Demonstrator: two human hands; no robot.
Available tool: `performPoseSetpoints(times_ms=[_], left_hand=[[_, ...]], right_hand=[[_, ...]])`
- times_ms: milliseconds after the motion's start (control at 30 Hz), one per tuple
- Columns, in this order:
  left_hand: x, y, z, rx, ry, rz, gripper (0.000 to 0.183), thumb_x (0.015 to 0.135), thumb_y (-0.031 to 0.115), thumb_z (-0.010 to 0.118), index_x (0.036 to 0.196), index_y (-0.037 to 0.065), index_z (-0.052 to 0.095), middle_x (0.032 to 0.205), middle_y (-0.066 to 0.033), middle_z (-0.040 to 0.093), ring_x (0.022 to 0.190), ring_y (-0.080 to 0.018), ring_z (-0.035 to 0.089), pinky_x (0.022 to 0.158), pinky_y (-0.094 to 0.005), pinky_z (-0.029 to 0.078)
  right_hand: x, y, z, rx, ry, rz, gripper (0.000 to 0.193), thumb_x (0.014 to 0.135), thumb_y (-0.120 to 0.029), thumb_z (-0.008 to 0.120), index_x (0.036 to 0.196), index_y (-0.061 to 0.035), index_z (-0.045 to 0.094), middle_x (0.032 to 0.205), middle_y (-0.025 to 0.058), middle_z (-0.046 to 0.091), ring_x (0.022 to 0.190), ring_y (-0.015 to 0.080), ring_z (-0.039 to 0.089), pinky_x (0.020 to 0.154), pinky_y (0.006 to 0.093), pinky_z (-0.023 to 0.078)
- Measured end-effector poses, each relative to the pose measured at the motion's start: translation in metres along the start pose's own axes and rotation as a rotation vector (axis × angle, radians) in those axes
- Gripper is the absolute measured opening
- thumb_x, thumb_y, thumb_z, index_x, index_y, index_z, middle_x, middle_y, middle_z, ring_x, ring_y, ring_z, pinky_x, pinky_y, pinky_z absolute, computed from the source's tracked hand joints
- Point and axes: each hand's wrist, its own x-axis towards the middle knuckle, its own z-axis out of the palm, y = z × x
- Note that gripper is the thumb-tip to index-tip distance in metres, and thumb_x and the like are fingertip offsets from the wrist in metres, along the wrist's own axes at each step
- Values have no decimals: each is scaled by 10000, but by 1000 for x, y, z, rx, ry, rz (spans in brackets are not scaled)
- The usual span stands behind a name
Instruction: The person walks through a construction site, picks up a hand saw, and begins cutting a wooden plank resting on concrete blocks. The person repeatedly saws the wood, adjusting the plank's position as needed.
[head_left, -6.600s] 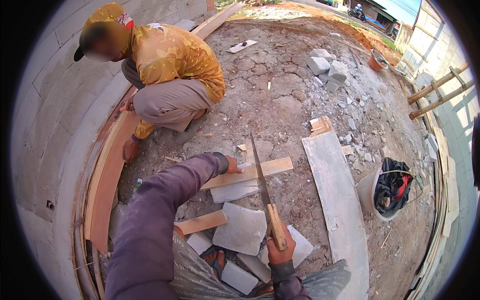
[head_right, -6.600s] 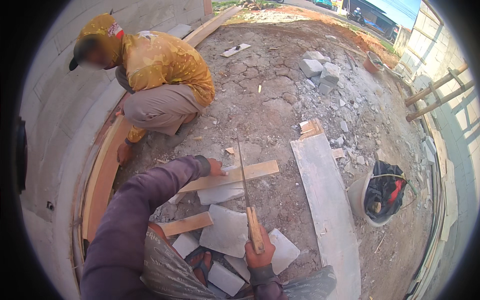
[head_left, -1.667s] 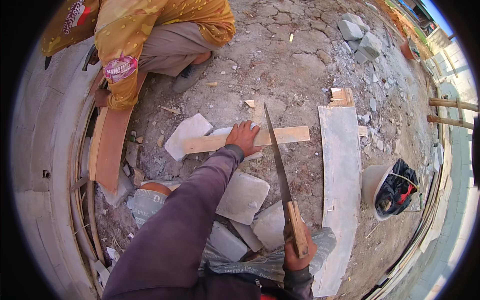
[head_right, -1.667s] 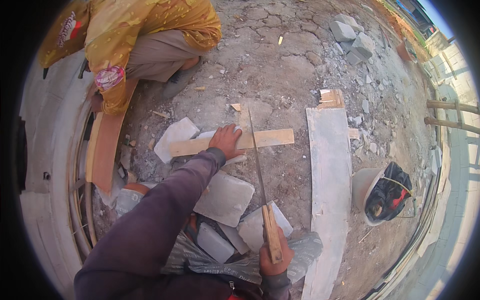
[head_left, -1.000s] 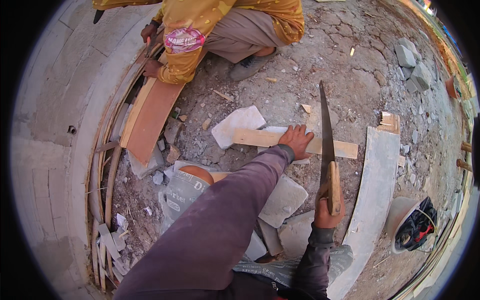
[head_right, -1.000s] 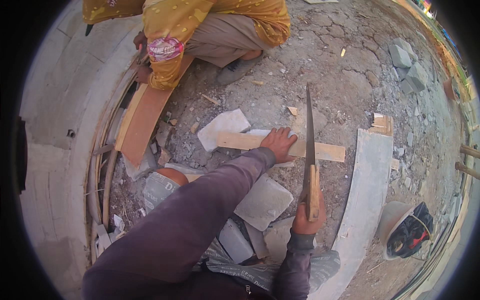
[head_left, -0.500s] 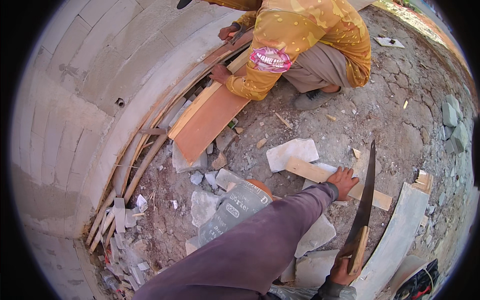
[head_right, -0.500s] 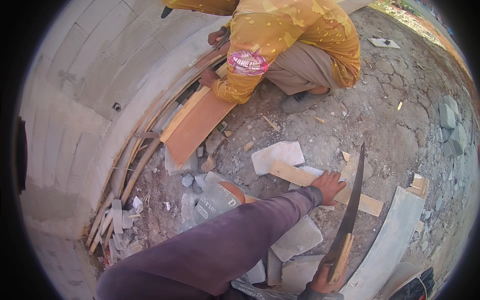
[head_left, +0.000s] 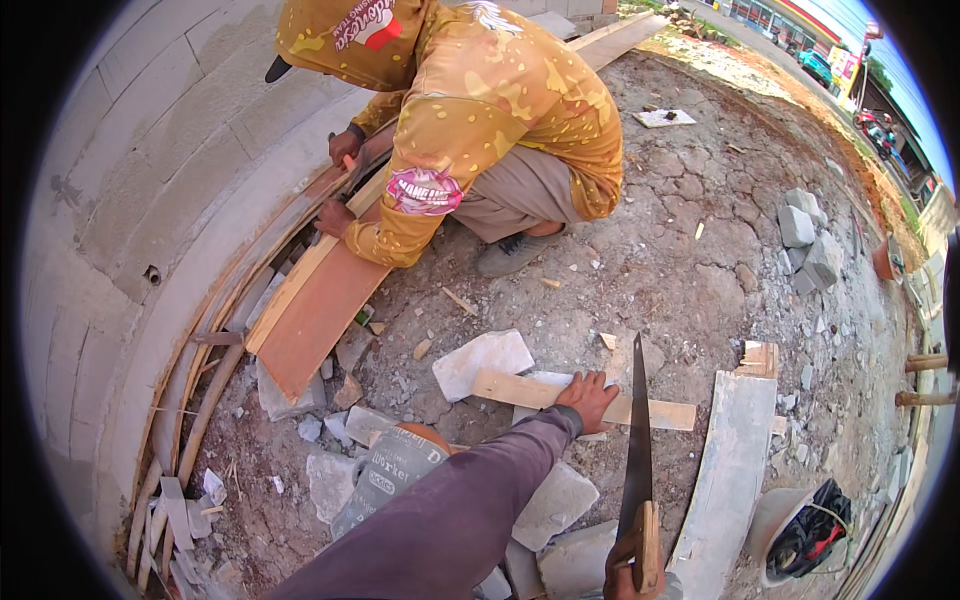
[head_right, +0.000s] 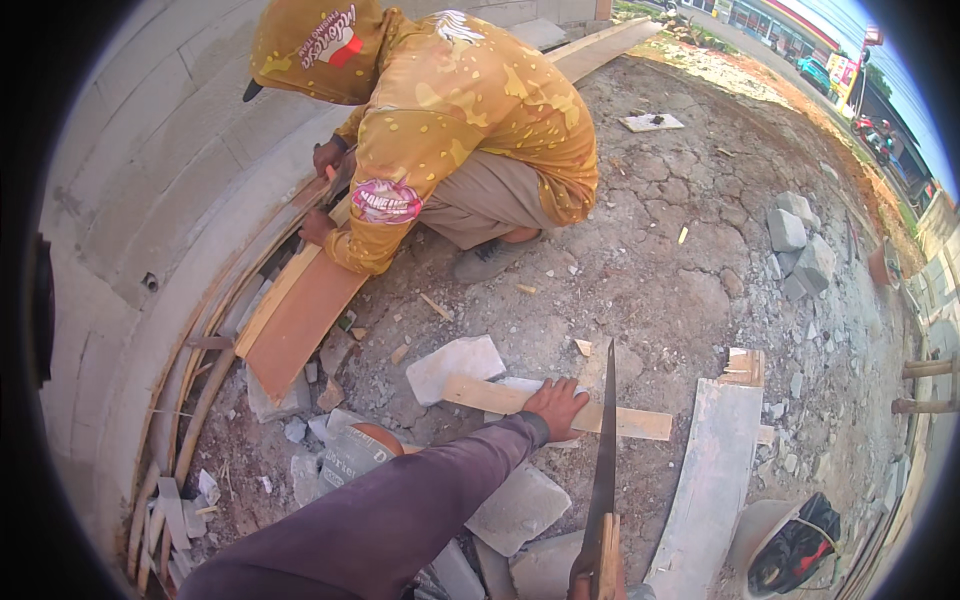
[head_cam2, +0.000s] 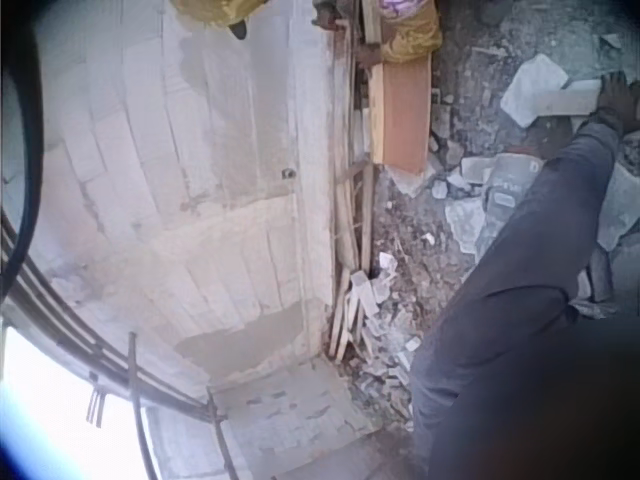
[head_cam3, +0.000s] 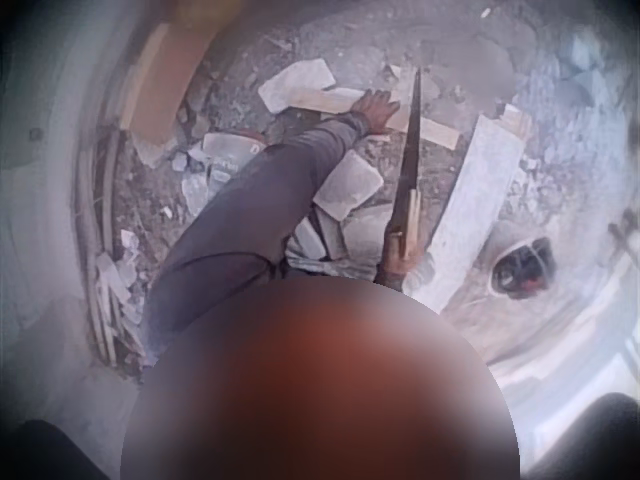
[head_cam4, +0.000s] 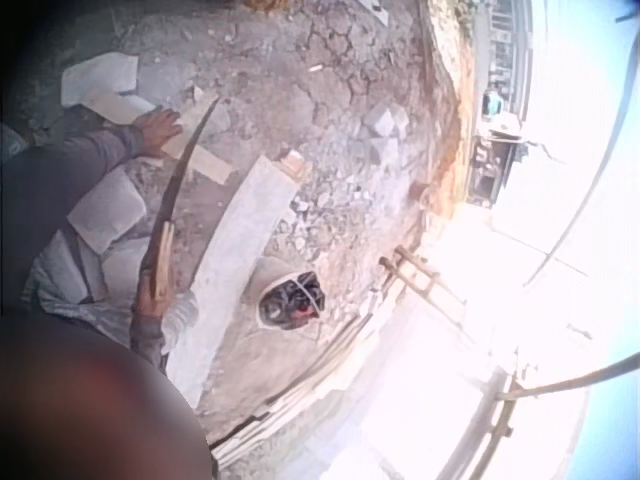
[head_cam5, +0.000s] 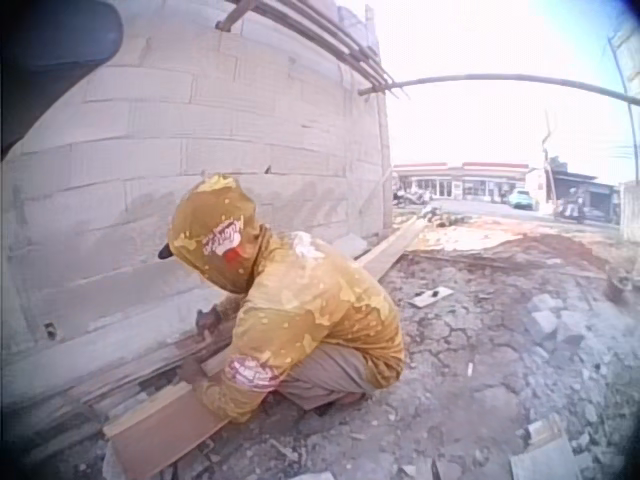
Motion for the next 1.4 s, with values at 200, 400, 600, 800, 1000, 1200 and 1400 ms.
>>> performPoseSetpoints(times_ms=[200,400,600,800,1000,1200,1400], left_hand=[[-5,1,-7,-20,-25,-16,717,793,509,808,1320,116,523,1386,-223,503,1352,-410,468,1128,-600,351],[-3,3,-6,53,-5,2,684,793,536,791,1298,136,563,1286,-175,526,1256,-361,513,1050,-550,406],[-3,-1,-7,39,70,31,664,782,533,805,1262,139,571,1245,-165,539,1236,-360,521,1011,-543,420],[-2,-3,-6,-17,39,-8,670,780,540,806,1256,134,566,1230,-167,554,1223,-365,532,1014,-526,419],[-3,-1,-7,21,55,-10,666,767,526,817,1248,126,588,1255,-158,561,1257,-351,537,1049,-516,424],[-2,-2,-2,-21,45,6,664,779,505,820,1261,120,577,1269,-159,568,1264,-352,543,1075,-530,409],[-3,-1,-12,6,6,-25,680,758,495,839,1254,104,585,1368,-180,571,1285,-359,553,1078,-507,419]], right_hand=[[71,19,71,96,94,-3,504,771,-104,627,1247,60,655,1027,186,711,923,282,709,830,399,548],[-73,-36,-32,-131,27,-67,469,949,-298,664,1329,-23,666,1237,219,708,1129,388,693,959,455,551],[14,-15,26,109,74,36,485,800,-67,653,1272,42,660,1019,191,739,944,274,743,857,370,564],[53,4,59,54,96,-66,564,771,-9,631,1335,27,638,1061,185,746,980,271,755,868,365,581],[-86,-51,-44,-122,-35,79,438,967,-253,640,1352,-47,648,1236,191,713,1106,366,706,934,441,559],[14,-34,18,-22,4,45,584,780,1,634,1364,10,624,1043,199,750,933,266,763,827,354,582],[23,-18,36,-16,82,-42,580,780,-3,638,1360,12,623,1035,202,756,922,280,767,834,367,588]])
